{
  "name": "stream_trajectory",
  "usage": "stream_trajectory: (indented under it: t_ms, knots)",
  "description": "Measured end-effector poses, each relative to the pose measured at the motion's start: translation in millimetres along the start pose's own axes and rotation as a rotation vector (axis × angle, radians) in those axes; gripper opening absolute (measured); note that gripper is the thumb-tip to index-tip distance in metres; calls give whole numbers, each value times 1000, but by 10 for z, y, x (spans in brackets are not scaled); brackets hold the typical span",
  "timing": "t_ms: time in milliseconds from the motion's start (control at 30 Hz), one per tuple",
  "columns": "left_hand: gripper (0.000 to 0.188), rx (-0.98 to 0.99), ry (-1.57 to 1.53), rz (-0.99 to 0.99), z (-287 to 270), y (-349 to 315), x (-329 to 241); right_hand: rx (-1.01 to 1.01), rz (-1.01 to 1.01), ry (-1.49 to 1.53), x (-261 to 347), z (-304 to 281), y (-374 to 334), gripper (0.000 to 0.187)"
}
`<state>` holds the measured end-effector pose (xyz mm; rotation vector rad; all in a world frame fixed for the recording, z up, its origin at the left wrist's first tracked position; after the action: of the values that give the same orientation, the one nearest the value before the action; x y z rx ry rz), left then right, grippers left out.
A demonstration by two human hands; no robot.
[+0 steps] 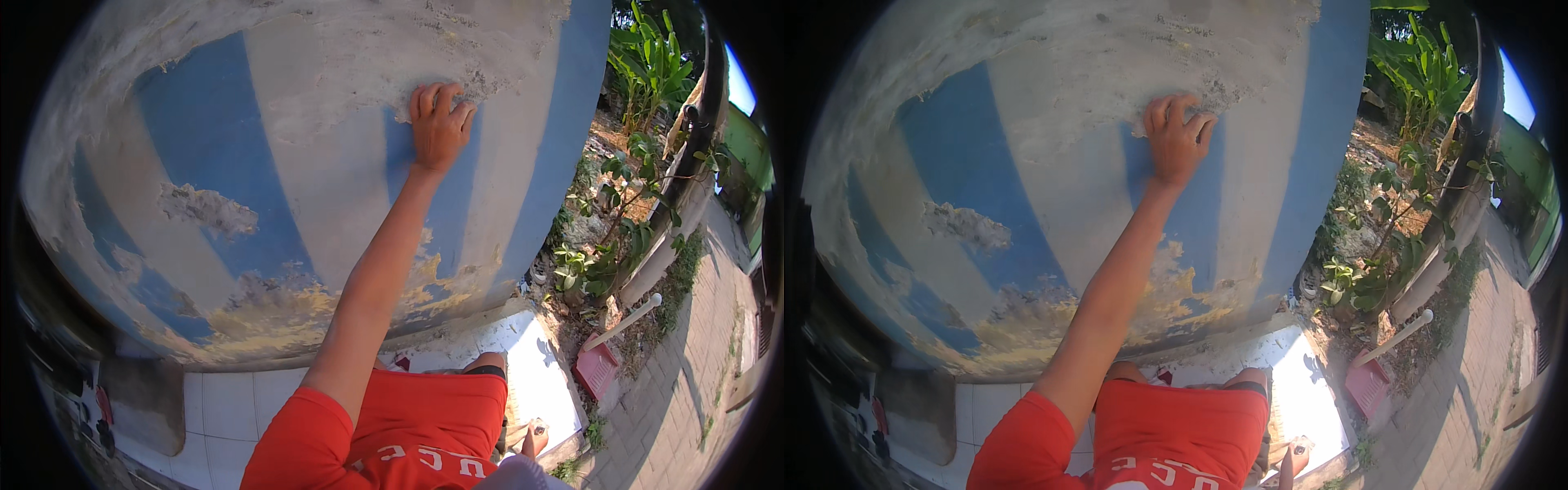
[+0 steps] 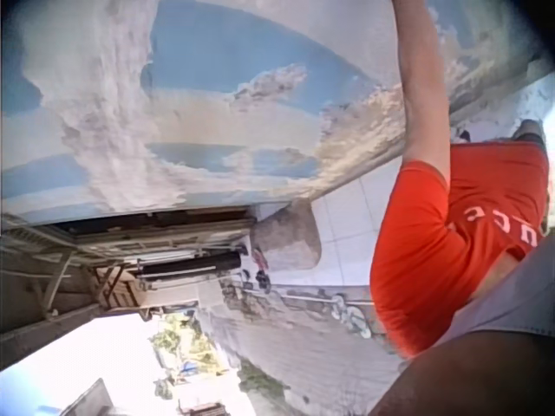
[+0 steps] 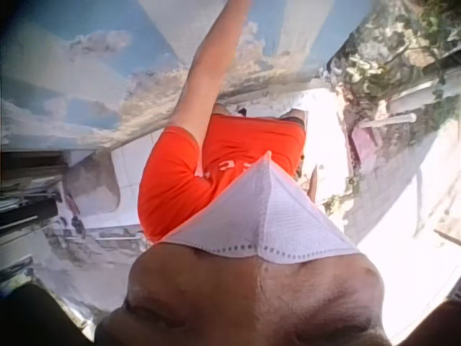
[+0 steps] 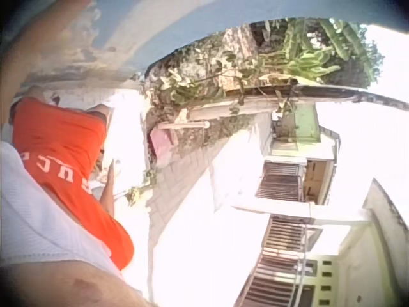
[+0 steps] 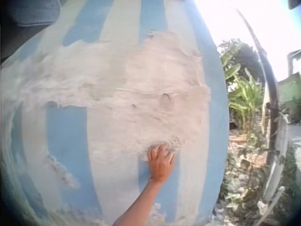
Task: The person scrapes peeling paint from the curved side of a large blue and white structure using a metal putty knife.
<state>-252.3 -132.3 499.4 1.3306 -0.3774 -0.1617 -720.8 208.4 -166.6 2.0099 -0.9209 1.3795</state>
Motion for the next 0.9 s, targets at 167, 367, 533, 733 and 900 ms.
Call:
stream_trajectory:
  t_ms: [167,367,533,733,900]
  knots:
    - [17,90,-73,11,-7,-205,-75,-48,3,-110,287,-288,202,25]
    - [23,322,-278,154,-343,-732,-184,-293,-314,-95,1829,-500,659,26]
    - [19,132,-3,45,-905,-174,767,6,-321,457,3223,52,889,29]
    - [34,-108,186,-7,-1425,680,1785,163,-517,799,4846,866,684,34]
    - [42,-105,345,19,-1481,624,1833,304,-545,1287,6443,1357,244,63]
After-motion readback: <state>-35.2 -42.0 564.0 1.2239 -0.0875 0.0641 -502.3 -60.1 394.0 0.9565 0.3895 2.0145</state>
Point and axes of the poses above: each hand's wrist, its own y-axis towards the middle knuckle, its own z-axis out of the palm, x = y × z, the point moved 10 cm from there along y, towards the middle knuckle, and after that the axes turned 6 degrees about y, right-handed, at the moved point
